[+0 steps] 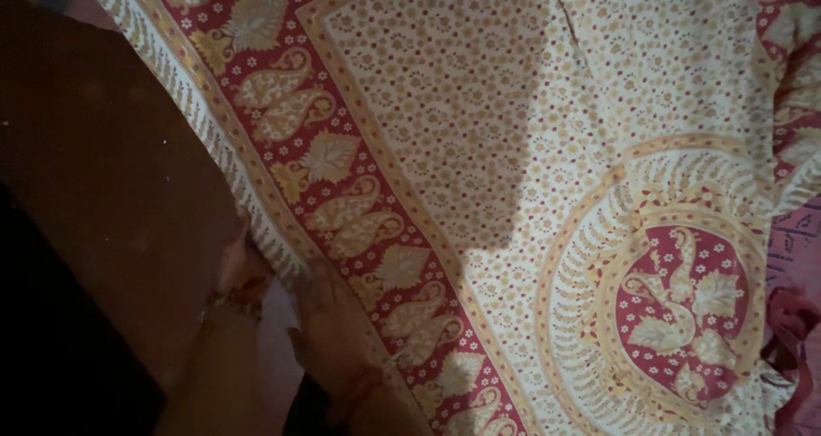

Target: The person folds a patterned bedsheet by hand on a bed, smoothing the fabric and aligning the edges into a rectangular shape.

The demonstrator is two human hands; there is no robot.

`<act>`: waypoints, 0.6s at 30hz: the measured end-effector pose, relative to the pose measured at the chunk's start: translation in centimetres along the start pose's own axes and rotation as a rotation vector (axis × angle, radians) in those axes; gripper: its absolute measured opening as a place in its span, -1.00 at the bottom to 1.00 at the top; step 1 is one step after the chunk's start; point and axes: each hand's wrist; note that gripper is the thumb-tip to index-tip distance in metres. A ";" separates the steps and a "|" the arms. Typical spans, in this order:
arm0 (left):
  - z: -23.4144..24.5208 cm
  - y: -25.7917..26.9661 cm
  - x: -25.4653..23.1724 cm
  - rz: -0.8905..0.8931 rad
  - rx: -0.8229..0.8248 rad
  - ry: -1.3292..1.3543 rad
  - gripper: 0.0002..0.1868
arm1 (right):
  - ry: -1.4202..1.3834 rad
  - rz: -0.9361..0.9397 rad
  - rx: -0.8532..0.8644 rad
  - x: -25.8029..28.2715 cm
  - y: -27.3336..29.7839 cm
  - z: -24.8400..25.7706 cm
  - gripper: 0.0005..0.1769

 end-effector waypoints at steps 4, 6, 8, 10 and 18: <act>-0.3 -0.6 -1.8 -0.027 0.015 -0.007 -0.74 | 0.042 0.047 -0.004 -1.0 1.2 -0.1 -0.29; -0.9 -0.8 -3.2 -0.047 0.033 -0.021 -0.73 | 0.042 0.040 0.027 -1.2 2.1 -0.2 -0.32; -1.5 -1.0 -4.8 -0.069 0.049 -0.037 -0.73 | 0.042 0.053 0.040 -1.7 2.6 -0.1 -0.36; -2.4 -1.4 -6.7 -0.090 0.072 -0.047 -0.72 | 0.048 0.076 0.043 -2.2 2.3 -0.2 -0.39; -3.4 -6.5 -13.8 -0.161 0.107 -0.138 -0.70 | -0.111 -0.019 0.096 -5.2 0.8 -1.1 -0.50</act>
Point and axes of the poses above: each hand's wrist, its own y-axis away from the middle knuckle, its own z-axis out of the back of the hand, x = y × z, and after that the axes turned 15 degrees about z, right-handed
